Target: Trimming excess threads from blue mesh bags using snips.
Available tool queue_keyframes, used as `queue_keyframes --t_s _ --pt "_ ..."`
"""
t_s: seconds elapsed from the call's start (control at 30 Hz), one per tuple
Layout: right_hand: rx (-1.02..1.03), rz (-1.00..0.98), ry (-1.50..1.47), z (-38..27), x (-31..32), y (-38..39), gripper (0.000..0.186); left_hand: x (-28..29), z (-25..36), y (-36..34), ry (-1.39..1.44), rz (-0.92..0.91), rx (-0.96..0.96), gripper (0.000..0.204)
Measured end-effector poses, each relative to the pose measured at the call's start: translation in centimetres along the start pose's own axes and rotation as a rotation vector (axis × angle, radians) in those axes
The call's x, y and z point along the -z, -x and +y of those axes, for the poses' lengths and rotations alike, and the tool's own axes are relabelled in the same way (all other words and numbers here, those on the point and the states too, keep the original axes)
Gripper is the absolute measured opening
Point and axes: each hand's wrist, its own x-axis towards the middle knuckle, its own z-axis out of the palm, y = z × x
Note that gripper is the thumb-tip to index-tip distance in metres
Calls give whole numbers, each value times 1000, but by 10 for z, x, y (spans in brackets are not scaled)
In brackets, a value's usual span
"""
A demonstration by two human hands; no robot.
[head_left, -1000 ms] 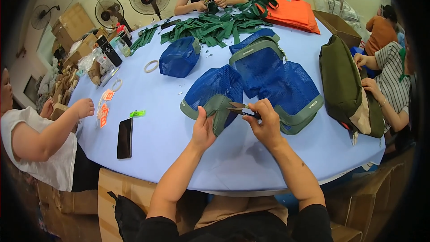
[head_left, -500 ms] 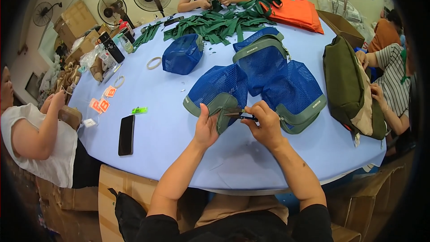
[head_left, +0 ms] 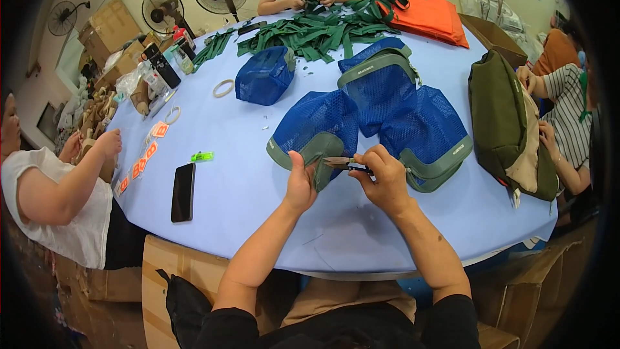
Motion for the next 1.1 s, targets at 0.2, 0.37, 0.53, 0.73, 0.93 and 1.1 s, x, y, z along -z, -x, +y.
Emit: queue_keyframes --t_s 0.2,0.37,0.53,0.73,0.93,1.1 --pt "30 -16 18 -5 3 -3 26 6 -8 1 -138 116 -89 75" --pt "49 -21 39 -3 5 -2 25 8 -10 1 -264 195 -195 73" --pt "47 -31 36 -4 5 -2 25 9 -10 2 -310 213 -224 71" --pt "44 -29 36 -4 5 -3 25 5 -10 3 -344 203 -212 70" --pt "72 -21 53 -2 3 -3 24 6 -9 3 -345 190 -190 71" --pt "89 -8 56 -1 1 -2 23 10 -12 2 -335 197 -177 72"
